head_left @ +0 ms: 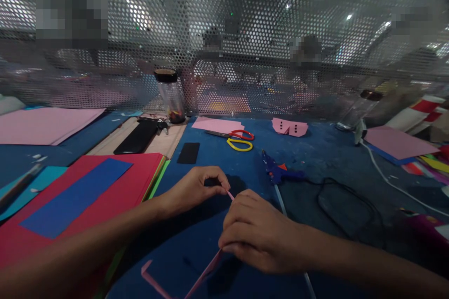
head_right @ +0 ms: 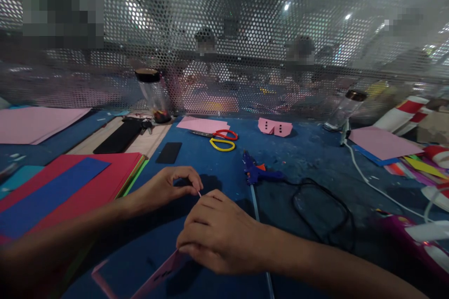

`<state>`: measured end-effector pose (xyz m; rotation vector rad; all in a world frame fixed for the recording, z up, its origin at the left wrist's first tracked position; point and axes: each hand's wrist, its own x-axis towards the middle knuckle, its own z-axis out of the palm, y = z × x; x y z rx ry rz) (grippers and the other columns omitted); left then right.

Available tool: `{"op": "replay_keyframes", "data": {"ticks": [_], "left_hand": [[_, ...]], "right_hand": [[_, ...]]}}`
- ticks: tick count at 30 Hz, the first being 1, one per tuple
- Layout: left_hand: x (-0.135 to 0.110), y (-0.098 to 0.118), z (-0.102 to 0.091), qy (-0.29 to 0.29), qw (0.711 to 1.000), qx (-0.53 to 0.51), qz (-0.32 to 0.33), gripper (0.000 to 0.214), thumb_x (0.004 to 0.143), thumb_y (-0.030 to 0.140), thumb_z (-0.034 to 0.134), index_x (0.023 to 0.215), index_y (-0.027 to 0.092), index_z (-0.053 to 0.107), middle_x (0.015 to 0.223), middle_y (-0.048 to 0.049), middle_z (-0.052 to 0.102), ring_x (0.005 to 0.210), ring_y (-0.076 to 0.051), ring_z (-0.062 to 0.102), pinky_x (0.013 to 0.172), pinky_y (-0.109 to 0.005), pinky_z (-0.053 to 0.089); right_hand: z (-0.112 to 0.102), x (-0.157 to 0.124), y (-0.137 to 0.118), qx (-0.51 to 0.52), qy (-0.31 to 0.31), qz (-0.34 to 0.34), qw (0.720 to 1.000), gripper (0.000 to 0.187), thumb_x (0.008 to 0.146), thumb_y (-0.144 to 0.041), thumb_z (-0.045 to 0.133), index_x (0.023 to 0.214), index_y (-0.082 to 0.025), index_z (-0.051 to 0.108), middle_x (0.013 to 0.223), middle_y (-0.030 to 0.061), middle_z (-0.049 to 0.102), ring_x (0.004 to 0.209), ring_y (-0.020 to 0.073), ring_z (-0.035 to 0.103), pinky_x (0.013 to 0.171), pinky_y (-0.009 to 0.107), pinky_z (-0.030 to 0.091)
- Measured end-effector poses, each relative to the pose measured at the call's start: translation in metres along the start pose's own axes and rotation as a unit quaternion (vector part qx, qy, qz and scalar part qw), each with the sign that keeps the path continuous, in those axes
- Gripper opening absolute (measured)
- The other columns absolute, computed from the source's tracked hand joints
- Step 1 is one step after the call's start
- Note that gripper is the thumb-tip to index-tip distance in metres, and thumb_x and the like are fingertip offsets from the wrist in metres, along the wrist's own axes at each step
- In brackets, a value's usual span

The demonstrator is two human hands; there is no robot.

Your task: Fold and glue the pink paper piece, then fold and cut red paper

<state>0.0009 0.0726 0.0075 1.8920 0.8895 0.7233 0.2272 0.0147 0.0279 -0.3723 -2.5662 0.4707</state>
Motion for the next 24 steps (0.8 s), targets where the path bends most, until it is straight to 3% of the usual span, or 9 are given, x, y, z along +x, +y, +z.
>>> {"op": "replay_keyframes", "data": {"ticks": [11,24], "left_hand": [[-0.0027,0.0032,0.0012,-0.009,0.998,0.030,0.056,0.010,0.095,0.020,0.065,0.087,0.019,0.072,0.090,-0.0014,0.070,0.086,-0.015,0.066,0.081,-0.027,0.048],[-0.0022,0.0002,0.0013,-0.025,0.998,0.032,0.037,0.007,0.092,0.018,0.067,0.091,0.020,0.074,0.093,-0.0014,0.074,0.090,-0.017,0.069,0.085,-0.030,0.051]], "right_hand": [[0.0017,0.0001,0.0012,0.000,0.015,-0.012,1.000,0.008,0.098,-0.018,0.059,0.105,-0.018,0.062,0.095,0.0015,0.070,0.092,0.0147,0.059,0.092,0.035,0.041],[0.0032,-0.0005,0.0050,0.006,0.020,-0.009,1.000,0.009,0.098,-0.017,0.059,0.105,-0.017,0.064,0.094,0.0020,0.070,0.092,0.0147,0.060,0.093,0.035,0.041]]}}
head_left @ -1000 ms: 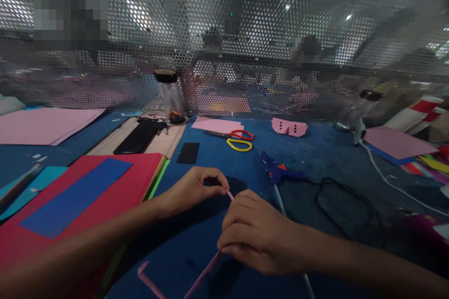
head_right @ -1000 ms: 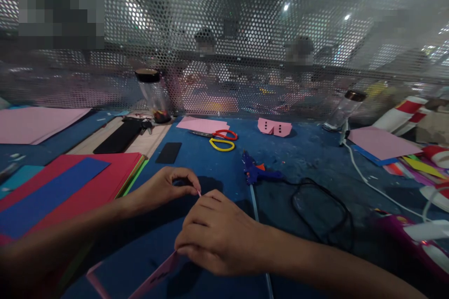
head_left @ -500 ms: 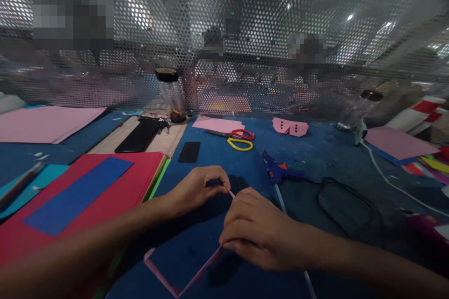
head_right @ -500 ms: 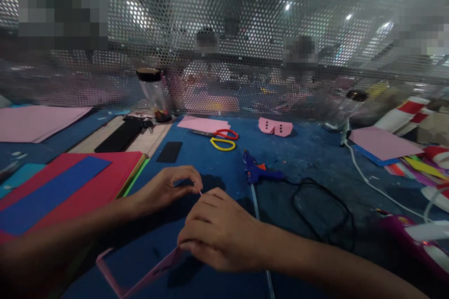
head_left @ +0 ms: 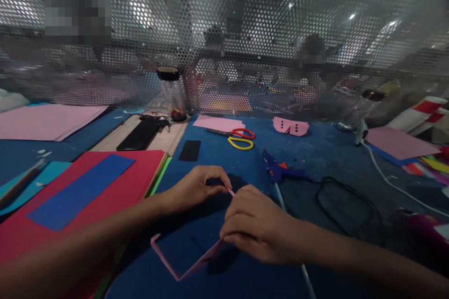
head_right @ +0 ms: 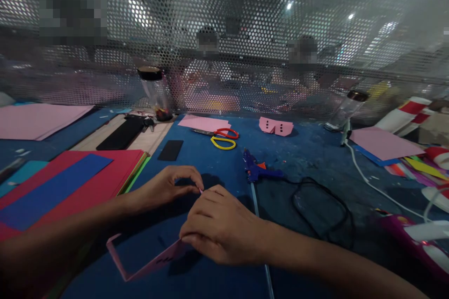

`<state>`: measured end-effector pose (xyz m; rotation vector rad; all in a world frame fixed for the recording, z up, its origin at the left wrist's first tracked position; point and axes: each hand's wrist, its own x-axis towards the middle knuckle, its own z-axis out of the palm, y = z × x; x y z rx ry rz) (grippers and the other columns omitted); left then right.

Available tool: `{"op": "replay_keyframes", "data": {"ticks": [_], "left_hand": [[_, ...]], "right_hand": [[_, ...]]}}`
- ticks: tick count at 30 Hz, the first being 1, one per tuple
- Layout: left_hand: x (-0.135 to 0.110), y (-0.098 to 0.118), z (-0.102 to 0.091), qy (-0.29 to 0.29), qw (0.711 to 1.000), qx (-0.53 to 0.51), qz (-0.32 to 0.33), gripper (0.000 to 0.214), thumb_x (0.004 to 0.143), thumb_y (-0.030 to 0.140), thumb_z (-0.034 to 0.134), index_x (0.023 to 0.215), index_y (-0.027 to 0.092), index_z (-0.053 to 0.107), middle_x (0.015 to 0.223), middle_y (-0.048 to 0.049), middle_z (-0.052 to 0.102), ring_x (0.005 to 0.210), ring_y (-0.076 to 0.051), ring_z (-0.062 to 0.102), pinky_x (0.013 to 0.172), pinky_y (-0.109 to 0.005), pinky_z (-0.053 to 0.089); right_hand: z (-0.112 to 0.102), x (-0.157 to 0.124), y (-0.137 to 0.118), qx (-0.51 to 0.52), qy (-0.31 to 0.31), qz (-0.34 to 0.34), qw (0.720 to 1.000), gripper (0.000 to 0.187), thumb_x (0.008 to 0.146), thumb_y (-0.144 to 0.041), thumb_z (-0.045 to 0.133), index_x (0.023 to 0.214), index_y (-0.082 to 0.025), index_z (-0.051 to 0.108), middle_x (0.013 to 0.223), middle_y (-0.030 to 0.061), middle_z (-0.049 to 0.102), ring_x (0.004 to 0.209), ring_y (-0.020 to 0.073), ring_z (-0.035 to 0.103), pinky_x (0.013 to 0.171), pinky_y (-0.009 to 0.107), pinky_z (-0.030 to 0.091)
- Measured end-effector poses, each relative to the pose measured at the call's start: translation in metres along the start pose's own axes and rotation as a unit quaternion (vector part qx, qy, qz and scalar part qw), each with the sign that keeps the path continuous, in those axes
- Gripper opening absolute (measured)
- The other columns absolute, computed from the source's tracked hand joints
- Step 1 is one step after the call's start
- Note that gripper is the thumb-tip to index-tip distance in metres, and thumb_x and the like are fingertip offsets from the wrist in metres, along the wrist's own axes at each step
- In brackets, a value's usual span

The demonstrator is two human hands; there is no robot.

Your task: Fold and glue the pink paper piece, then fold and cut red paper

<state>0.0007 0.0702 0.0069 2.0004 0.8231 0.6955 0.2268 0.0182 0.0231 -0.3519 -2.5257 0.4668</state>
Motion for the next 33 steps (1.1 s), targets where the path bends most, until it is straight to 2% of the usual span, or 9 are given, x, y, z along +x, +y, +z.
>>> {"op": "replay_keyframes", "data": {"ticks": [8,19,23,29,33], "left_hand": [[-0.0014,-0.0011,0.0004,-0.010,1.000,0.022,-0.006,0.009,0.093,0.016,0.064,0.091,0.021,0.072,0.091,-0.0001,0.071,0.088,-0.016,0.066,0.082,-0.029,0.049],[-0.0013,-0.0039,-0.0001,-0.009,1.000,-0.002,-0.016,0.011,0.097,0.026,0.063,0.092,0.020,0.072,0.091,-0.0011,0.073,0.087,-0.016,0.067,0.081,-0.027,0.050],[-0.0016,-0.0027,-0.0012,-0.010,1.000,-0.001,-0.020,0.012,0.097,0.026,0.063,0.090,0.020,0.072,0.090,-0.0011,0.072,0.085,-0.016,0.066,0.080,-0.028,0.049],[0.0000,-0.0006,-0.0007,-0.019,1.000,-0.019,-0.015,0.010,0.096,0.024,0.063,0.096,0.021,0.073,0.096,-0.0018,0.074,0.091,-0.017,0.068,0.086,-0.030,0.050],[0.0004,-0.0007,-0.0007,-0.017,0.999,-0.023,-0.019,0.008,0.093,0.023,0.066,0.094,0.021,0.074,0.093,-0.0014,0.075,0.088,-0.016,0.069,0.083,-0.029,0.051]], "right_hand": [[0.0014,-0.0008,0.0005,-0.005,0.003,-0.004,1.000,0.008,0.099,-0.018,0.058,0.105,-0.018,0.064,0.095,0.0019,0.070,0.092,0.0151,0.059,0.092,0.036,0.041],[0.0018,-0.0027,0.0014,0.001,0.003,0.008,1.000,0.009,0.099,-0.018,0.058,0.104,-0.017,0.065,0.095,0.0025,0.069,0.093,0.0150,0.058,0.094,0.036,0.042],[0.0013,-0.0026,0.0022,0.001,0.006,0.010,1.000,0.008,0.098,-0.018,0.059,0.103,-0.017,0.065,0.094,0.0027,0.070,0.092,0.0152,0.059,0.092,0.037,0.042],[0.0000,-0.0010,0.0014,0.007,0.021,0.025,0.999,0.008,0.100,-0.018,0.057,0.099,-0.017,0.065,0.092,0.0030,0.070,0.091,0.0157,0.060,0.091,0.037,0.043],[0.0000,-0.0009,0.0011,0.007,0.016,0.032,0.999,0.010,0.101,-0.019,0.055,0.101,-0.018,0.064,0.092,0.0025,0.070,0.091,0.0157,0.060,0.091,0.037,0.044]]}}
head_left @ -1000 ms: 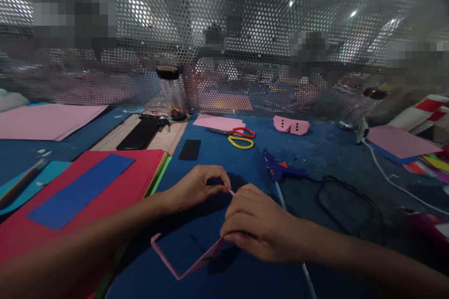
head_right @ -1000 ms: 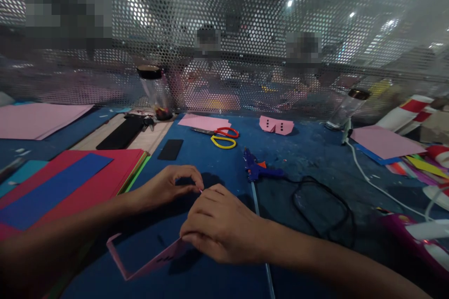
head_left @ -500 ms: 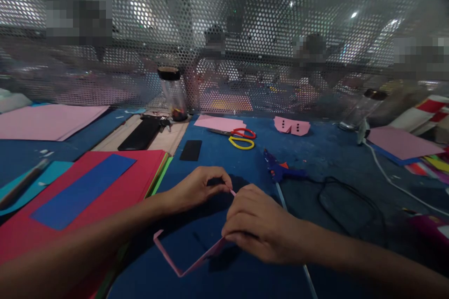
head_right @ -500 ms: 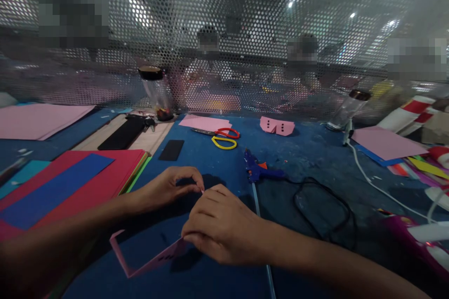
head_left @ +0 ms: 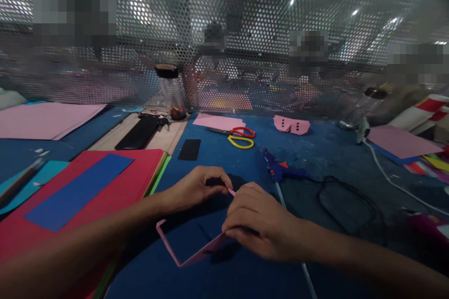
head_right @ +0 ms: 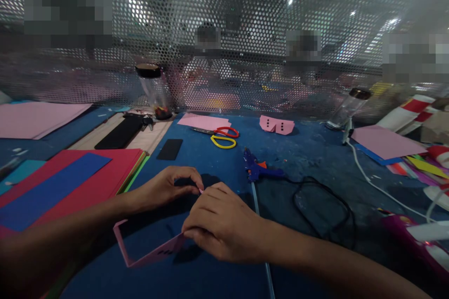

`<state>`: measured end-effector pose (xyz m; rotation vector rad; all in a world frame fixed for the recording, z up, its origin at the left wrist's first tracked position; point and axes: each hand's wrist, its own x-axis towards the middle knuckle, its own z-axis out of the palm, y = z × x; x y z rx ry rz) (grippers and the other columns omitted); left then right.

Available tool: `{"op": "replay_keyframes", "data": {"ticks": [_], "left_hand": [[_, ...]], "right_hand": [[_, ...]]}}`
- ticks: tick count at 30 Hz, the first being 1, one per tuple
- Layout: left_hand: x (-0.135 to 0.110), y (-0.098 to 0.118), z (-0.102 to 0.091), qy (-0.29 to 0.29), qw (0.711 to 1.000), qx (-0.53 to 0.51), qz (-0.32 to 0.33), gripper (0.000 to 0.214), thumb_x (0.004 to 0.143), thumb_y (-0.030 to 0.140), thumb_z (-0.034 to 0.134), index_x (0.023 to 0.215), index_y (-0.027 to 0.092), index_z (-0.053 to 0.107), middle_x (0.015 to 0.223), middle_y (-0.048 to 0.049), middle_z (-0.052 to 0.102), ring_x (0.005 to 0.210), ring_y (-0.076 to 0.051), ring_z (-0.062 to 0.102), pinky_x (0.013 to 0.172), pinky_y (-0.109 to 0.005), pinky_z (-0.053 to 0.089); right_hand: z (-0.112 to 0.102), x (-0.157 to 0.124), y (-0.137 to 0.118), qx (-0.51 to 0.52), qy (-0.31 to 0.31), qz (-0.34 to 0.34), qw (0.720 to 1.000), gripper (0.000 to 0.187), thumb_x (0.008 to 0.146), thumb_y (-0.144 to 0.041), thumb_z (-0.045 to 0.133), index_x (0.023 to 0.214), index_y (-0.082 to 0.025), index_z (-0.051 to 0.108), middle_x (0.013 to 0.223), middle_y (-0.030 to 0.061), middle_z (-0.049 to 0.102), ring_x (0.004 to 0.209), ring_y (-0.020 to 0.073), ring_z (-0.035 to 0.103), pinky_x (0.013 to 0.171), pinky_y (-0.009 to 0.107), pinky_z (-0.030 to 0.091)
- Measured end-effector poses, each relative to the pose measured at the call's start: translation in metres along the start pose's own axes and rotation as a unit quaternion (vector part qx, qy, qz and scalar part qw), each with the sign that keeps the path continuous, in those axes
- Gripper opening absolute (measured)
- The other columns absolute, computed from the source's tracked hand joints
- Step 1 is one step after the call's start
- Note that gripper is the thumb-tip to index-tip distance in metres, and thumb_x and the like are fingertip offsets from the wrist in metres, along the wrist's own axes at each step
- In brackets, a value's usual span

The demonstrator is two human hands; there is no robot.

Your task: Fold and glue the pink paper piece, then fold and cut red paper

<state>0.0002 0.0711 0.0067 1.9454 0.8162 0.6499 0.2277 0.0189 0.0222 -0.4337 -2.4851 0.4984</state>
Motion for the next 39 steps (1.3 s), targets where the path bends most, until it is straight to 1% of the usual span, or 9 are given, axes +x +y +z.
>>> {"op": "replay_keyframes", "data": {"ticks": [7,15,17,20,22,25,31,35,39], "left_hand": [[-0.001,-0.002,-0.001,0.026,1.000,0.007,-0.007,0.009,0.093,0.023,0.067,0.089,0.021,0.075,0.092,-0.0008,0.076,0.089,-0.016,0.070,0.083,-0.028,0.051],[0.000,-0.001,-0.001,0.040,0.999,0.014,-0.015,0.010,0.093,0.025,0.067,0.088,0.020,0.075,0.089,-0.0005,0.076,0.085,-0.016,0.070,0.082,-0.027,0.051],[0.000,-0.001,0.000,0.045,0.999,0.009,-0.014,0.008,0.092,0.025,0.068,0.093,0.021,0.074,0.093,-0.0009,0.077,0.089,-0.017,0.071,0.085,-0.029,0.052],[0.001,0.000,0.001,0.059,0.998,0.005,-0.014,0.015,0.094,0.025,0.065,0.106,0.022,0.073,0.104,-0.0023,0.078,0.098,-0.019,0.071,0.091,-0.032,0.053],[0.001,0.001,0.000,0.081,0.997,0.009,-0.018,0.017,0.096,0.026,0.061,0.108,0.023,0.073,0.106,-0.0024,0.077,0.101,-0.019,0.070,0.093,-0.033,0.053],[0.004,0.003,-0.007,0.137,0.990,0.020,-0.028,0.017,0.097,0.029,0.060,0.107,0.022,0.073,0.105,-0.0019,0.077,0.103,-0.019,0.070,0.095,-0.033,0.052],[0.005,0.005,-0.036,0.265,0.962,0.027,-0.060,0.025,0.098,0.038,0.056,0.104,0.018,0.071,0.100,-0.0058,0.076,0.096,-0.021,0.071,0.090,-0.038,0.056],[-0.018,0.006,-0.047,0.323,0.941,0.041,-0.092,0.026,0.095,0.041,0.060,0.102,0.018,0.071,0.099,-0.0048,0.075,0.092,-0.021,0.071,0.089,-0.037,0.056],[-0.049,0.006,-0.037,0.338,0.927,0.083,-0.138,0.028,0.095,0.046,0.060,0.102,0.022,0.071,0.100,-0.0031,0.075,0.095,-0.024,0.071,0.086,-0.035,0.055]], "right_hand": [[0.001,-0.002,0.001,0.004,-0.001,-0.007,1.000,0.008,0.099,-0.016,0.056,0.102,-0.019,0.063,0.093,0.0019,0.070,0.091,0.0153,0.060,0.091,0.037,0.043],[0.000,0.000,0.000,0.015,0.018,0.010,1.000,0.005,0.100,-0.019,0.057,0.100,-0.019,0.062,0.091,0.0023,0.069,0.090,0.0154,0.061,0.090,0.036,0.043],[-0.001,0.000,0.001,0.014,0.021,0.014,1.000,0.006,0.100,-0.019,0.057,0.099,-0.019,0.062,0.090,0.0020,0.069,0.089,0.0153,0.061,0.090,0.036,0.043],[-0.001,0.000,0.002,0.009,0.023,0.014,1.000,0.007,0.101,-0.020,0.055,0.100,-0.020,0.062,0.091,0.0020,0.069,0.090,0.0155,0.061,0.091,0.037,0.043],[-0.002,-0.001,0.003,0.003,0.025,0.012,1.000,0.007,0.101,-0.021,0.055,0.101,-0.020,0.062,0.092,0.0023,0.069,0.091,0.0160,0.062,0.092,0.038,0.042],[-0.004,0.000,0.004,-0.011,0.035,0.011,0.999,0.007,0.101,-0.019,0.055,0.103,-0.020,0.061,0.093,0.0027,0.069,0.091,0.0167,0.061,0.092,0.038,0.041],[-0.007,0.002,0.010,-0.056,0.065,0.023,0.996,0.007,0.100,-0.016,0.056,0.102,-0.019,0.061,0.092,0.0019,0.070,0.090,0.0171,0.059,0.089,0.037,0.039],[-0.004,0.001,0.015,-0.072,0.074,0.069,0.992,0.008,0.100,-0.017,0.055,0.099,-0.019,0.062,0.094,0.0028,0.070,0.090,0.0179,0.059,0.089,0.038,0.038],[-0.002,0.000,0.019,-0.076,0.085,0.113,0.987,0.010,0.100,-0.017,0.056,0.096,-0.020,0.064,0.093,0.0028,0.071,0.090,0.0188,0.060,0.090,0.039,0.037]]}}
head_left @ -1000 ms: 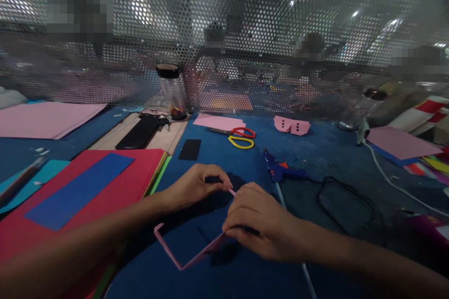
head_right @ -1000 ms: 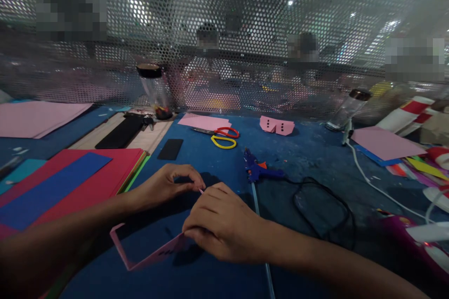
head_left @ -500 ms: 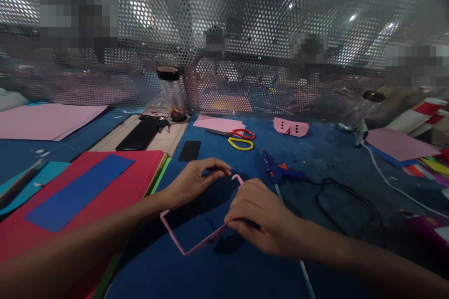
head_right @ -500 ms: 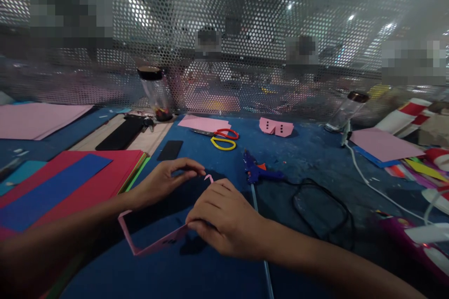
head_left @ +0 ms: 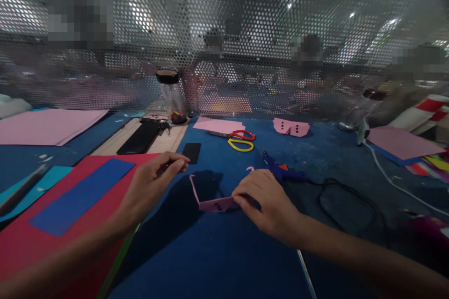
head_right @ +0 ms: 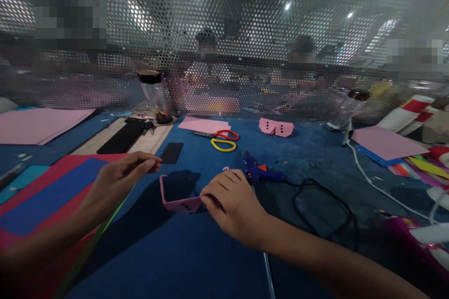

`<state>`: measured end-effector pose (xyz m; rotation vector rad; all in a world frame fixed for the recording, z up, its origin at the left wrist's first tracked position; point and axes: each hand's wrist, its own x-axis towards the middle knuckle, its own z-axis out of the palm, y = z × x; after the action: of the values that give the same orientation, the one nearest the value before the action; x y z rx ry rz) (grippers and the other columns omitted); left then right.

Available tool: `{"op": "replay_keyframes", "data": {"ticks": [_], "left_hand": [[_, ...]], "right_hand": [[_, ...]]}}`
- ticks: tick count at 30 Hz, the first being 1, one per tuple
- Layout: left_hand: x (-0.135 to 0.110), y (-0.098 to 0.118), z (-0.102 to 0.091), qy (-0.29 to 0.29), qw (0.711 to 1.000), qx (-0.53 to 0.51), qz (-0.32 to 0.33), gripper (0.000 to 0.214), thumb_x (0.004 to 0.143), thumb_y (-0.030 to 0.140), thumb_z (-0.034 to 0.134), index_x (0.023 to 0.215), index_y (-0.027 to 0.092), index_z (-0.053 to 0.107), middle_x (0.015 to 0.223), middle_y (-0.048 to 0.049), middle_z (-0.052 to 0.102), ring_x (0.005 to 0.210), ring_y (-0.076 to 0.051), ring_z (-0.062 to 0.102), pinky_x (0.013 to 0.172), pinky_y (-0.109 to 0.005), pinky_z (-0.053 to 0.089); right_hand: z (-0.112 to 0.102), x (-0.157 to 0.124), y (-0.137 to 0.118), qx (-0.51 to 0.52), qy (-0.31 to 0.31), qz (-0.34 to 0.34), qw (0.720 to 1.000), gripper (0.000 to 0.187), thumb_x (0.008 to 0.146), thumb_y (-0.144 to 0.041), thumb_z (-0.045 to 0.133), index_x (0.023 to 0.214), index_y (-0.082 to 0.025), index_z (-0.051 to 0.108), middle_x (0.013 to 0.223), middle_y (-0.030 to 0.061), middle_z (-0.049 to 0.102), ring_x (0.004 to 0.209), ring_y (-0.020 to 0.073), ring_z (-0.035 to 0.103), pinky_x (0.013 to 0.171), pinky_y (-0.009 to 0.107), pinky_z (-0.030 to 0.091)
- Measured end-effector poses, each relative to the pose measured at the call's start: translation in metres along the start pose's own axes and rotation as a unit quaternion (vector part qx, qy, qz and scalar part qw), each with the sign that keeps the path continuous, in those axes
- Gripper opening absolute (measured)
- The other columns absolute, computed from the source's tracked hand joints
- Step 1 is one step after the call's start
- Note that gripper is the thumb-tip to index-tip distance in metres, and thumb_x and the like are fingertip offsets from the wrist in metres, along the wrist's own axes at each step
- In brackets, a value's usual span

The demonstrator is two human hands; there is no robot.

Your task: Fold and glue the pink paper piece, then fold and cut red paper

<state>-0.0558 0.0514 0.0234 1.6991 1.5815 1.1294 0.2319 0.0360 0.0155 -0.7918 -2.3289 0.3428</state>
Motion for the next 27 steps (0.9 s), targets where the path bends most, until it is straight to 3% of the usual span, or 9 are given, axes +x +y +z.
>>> {"op": "replay_keyframes", "data": {"ticks": [2,5,15,21,27], "left_hand": [[-0.012,-0.003,0.001,0.021,1.000,0.006,0.006,0.027,0.096,0.047,0.059,0.102,0.023,0.071,0.100,-0.0025,0.075,0.095,-0.024,0.070,0.085,-0.033,0.054],[-0.019,-0.006,0.005,0.000,0.999,0.038,0.030,0.028,0.097,0.047,0.057,0.106,0.024,0.070,0.103,-0.0028,0.074,0.099,-0.025,0.068,0.087,-0.034,0.051],[-0.019,-0.010,0.016,-0.076,0.992,0.059,0.086,0.022,0.099,0.037,0.053,0.107,0.024,0.068,0.107,-0.0046,0.072,0.101,-0.024,0.067,0.088,-0.037,0.053],[-0.019,-0.008,0.016,-0.091,0.989,0.066,0.095,0.020,0.099,0.033,0.051,0.105,0.024,0.067,0.104,-0.0047,0.072,0.098,-0.023,0.067,0.086,-0.038,0.054],[-0.019,-0.012,0.015,-0.082,0.989,0.077,0.097,0.020,0.099,0.033,0.052,0.105,0.023,0.068,0.104,-0.0043,0.071,0.099,-0.023,0.067,0.086,-0.037,0.054]], "right_hand": [[0.002,-0.001,0.003,-0.003,0.006,0.014,1.000,0.010,0.099,-0.016,0.056,0.095,-0.020,0.064,0.092,0.0028,0.070,0.089,0.0190,0.060,0.090,0.038,0.038],[0.004,-0.002,0.007,-0.011,0.007,0.037,0.999,0.008,0.097,-0.017,0.059,0.094,-0.020,0.065,0.091,0.0033,0.070,0.089,0.0196,0.060,0.088,0.037,0.039],[0.009,-0.003,0.011,0.006,0.015,0.041,0.999,0.009,0.100,-0.023,0.058,0.102,-0.021,0.067,0.095,0.0025,0.072,0.093,0.0196,0.063,0.093,0.040,0.039],[0.008,-0.002,0.009,0.012,0.017,0.051,0.998,0.016,0.100,-0.018,0.054,0.110,-0.021,0.066,0.103,0.0039,0.071,0.098,0.0210,0.062,0.089,0.039,0.041],[0.001,0.001,0.016,-0.014,0.061,0.063,0.996,0.016,0.100,-0.016,0.052,0.107,-0.021,0.065,0.105,0.0054,0.068,0.101,0.0210,0.061,0.093,0.039,0.045]]}}
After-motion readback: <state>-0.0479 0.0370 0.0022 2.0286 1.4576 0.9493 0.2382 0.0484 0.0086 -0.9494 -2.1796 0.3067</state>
